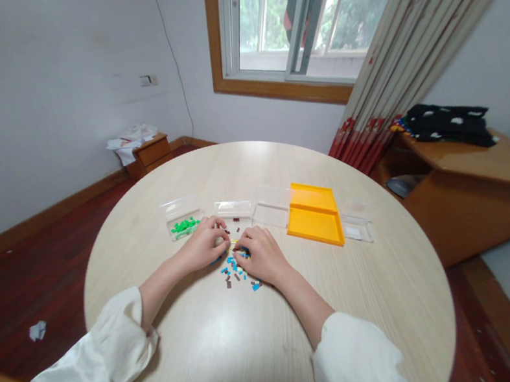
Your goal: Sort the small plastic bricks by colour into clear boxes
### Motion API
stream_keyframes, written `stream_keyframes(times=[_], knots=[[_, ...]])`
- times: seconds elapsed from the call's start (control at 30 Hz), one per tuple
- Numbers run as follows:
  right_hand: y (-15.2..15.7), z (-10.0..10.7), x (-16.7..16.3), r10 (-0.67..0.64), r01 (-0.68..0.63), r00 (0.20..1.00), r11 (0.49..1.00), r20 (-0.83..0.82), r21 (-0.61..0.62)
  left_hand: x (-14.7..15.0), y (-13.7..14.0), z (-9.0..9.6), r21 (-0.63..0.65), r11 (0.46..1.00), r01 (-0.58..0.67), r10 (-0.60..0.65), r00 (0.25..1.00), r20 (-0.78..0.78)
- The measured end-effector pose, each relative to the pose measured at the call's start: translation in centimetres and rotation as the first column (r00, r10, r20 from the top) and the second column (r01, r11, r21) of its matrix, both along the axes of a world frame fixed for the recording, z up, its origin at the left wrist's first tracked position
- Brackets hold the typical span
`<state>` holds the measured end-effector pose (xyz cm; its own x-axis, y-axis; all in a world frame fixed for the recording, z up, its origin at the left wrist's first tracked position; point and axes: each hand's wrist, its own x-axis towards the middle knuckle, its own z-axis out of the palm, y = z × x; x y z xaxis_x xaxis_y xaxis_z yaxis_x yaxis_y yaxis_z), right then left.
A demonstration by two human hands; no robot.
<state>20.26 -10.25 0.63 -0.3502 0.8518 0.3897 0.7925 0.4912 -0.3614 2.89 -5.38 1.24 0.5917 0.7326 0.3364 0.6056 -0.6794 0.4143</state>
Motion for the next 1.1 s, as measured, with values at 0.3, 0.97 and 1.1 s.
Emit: stream_keyframes(times=[0.3,0.97,1.1], knots=[[0.3,-0.5,0.2,0.012,-0.013,1.000,0.999,-0.028,-0.029,-0.1,-0.2,0.0,0.003,0.998,0.059,-0.059,0.998,-0.025],[0.8,-0.5,0.6,-0.116,0.159,0.963,0.973,-0.244,0.164,0.5,-1.0,0.6,-0.070,0.995,0.069,-0.072,0.997,-0.042],[1.5,-0.9,1.0,-0.236,0.289,0.925,0.945,-0.296,0.150,0.4,-0.9,0.5,-0.069,0.994,0.079,-0.081,0.996,-0.021]])
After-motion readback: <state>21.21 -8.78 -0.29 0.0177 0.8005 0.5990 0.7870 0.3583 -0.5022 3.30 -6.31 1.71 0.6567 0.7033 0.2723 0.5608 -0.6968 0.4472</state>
